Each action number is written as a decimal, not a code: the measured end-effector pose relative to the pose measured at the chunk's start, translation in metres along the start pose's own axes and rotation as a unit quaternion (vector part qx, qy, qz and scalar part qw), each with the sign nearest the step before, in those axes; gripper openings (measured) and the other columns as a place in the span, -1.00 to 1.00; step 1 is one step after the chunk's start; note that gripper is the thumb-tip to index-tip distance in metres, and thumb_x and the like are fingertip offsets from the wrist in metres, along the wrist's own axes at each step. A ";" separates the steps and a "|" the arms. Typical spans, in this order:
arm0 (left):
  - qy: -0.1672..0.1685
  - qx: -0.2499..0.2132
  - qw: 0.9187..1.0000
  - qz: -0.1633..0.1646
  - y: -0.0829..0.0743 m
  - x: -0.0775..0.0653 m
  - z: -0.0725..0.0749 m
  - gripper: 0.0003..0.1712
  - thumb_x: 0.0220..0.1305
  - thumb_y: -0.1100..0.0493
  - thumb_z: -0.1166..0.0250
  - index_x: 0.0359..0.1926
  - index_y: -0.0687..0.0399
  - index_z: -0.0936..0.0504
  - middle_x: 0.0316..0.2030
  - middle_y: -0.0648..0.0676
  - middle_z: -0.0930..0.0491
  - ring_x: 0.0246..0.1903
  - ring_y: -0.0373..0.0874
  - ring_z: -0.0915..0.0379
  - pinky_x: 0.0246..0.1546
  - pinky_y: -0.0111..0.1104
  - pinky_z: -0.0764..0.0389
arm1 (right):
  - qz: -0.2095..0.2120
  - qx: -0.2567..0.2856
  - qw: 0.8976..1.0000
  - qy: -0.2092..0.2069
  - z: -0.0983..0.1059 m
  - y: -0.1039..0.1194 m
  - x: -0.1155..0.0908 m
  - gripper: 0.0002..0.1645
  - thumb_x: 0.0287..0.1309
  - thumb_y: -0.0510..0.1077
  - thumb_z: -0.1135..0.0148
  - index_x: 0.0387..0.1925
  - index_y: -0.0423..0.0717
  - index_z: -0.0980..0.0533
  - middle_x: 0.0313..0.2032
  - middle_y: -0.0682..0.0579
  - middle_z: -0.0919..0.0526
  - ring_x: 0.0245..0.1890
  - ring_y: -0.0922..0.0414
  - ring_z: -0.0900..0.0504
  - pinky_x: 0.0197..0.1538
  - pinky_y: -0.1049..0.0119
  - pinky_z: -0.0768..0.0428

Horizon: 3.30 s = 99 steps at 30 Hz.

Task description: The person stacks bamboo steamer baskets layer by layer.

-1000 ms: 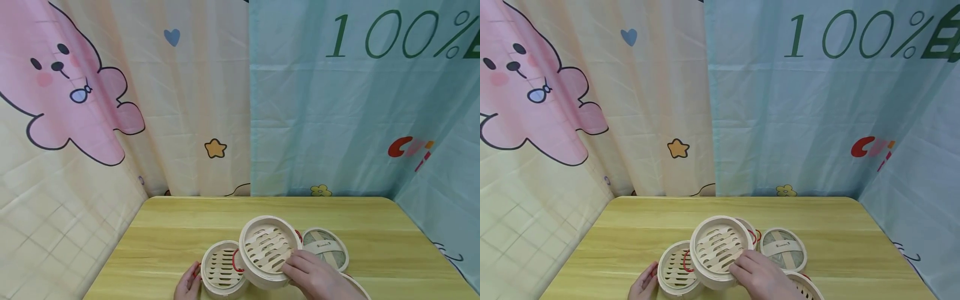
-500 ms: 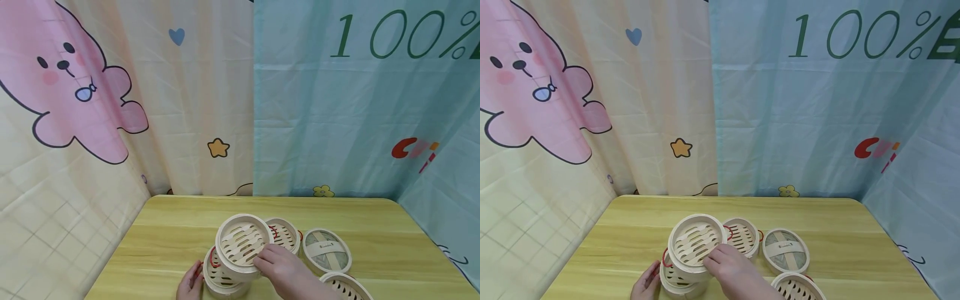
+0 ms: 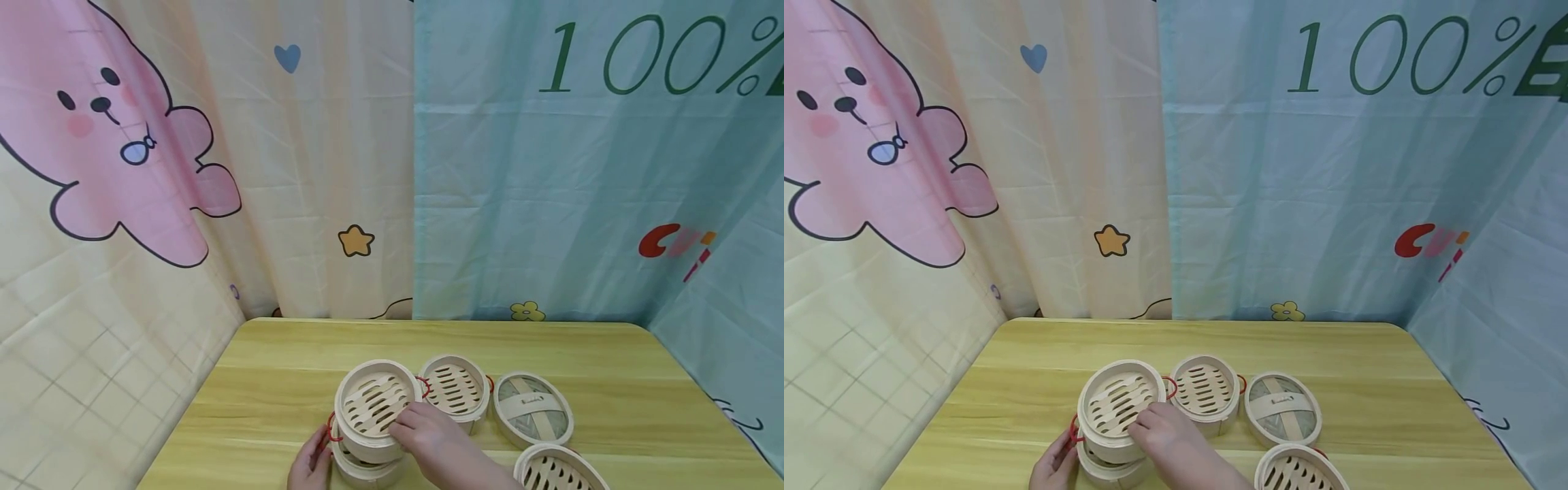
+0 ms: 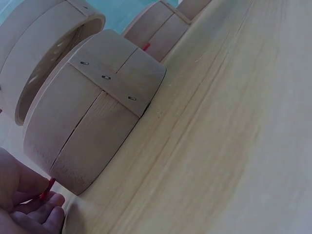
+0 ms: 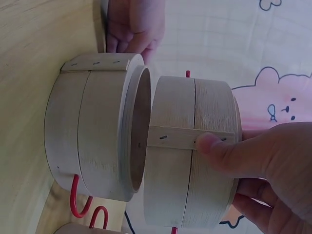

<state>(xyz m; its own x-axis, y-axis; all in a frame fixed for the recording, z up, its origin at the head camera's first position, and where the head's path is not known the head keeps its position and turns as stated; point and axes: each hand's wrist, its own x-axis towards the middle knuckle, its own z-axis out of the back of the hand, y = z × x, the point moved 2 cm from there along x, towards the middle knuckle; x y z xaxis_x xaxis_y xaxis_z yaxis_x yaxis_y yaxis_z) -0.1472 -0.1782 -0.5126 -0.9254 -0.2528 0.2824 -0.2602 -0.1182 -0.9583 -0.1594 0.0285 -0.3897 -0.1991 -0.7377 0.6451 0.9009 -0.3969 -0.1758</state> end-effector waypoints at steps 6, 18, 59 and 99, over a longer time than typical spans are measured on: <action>-0.017 0.004 1.000 0.012 0.001 0.000 -0.001 -0.58 0.00 0.60 0.06 -0.04 0.72 -0.15 -0.12 0.59 -0.24 -0.24 -0.57 -0.27 -0.23 -0.72 -0.35 | 0.004 -0.016 1.000 0.009 -0.011 0.001 -0.001 -0.73 -0.45 -0.36 -0.13 -0.55 -0.01 -0.46 -0.50 0.20 -0.43 -0.42 0.25 -0.41 -0.31 0.49 -0.40; -0.033 -0.014 0.999 -0.018 0.001 -0.001 -0.001 -0.61 -0.04 0.62 0.04 -0.12 0.80 -0.17 -0.26 0.04 -0.51 -0.29 -0.52 -0.33 -0.29 -0.71 -0.39 | 0.014 -0.025 1.000 0.010 -0.018 0.003 0.002 -0.70 -0.58 -0.33 -0.18 -0.59 0.02 -0.43 -0.53 0.21 -0.41 -0.46 0.26 -0.39 -0.36 0.52 -0.37; -0.029 0.031 0.998 0.035 0.000 0.002 -0.001 -0.60 0.00 0.57 0.02 -0.07 0.69 -0.22 -0.15 0.54 -0.29 -0.28 -0.59 -0.28 -0.26 -0.74 -0.35 | 0.025 -0.041 0.999 0.025 -0.023 0.009 -0.001 -0.86 -0.38 -0.19 -0.06 -0.58 0.05 -0.44 -0.56 0.23 -0.38 -0.46 0.27 -0.36 -0.35 0.52 -0.34; 0.003 0.006 1.000 0.013 0.005 0.002 0.001 -0.58 -0.02 0.58 0.07 -0.06 0.74 -0.17 -0.14 0.55 -0.28 -0.22 -0.55 -0.28 -0.20 -0.73 -0.32 | 0.049 -0.052 0.997 0.011 -0.030 0.013 -0.001 -0.79 -0.33 -0.07 -0.18 -0.47 0.07 -0.46 -0.49 0.23 -0.43 -0.44 0.28 -0.37 -0.32 0.52 -0.33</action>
<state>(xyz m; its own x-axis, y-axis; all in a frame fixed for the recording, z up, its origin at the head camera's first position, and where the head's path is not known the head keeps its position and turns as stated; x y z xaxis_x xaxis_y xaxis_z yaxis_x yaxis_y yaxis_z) -0.1505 -0.1807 -0.5172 -0.9333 -0.2507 0.2571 -0.2330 -0.1223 -0.9648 -0.1591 0.0075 -0.4150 -0.1214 -0.7874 0.6044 0.8719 -0.3756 -0.3141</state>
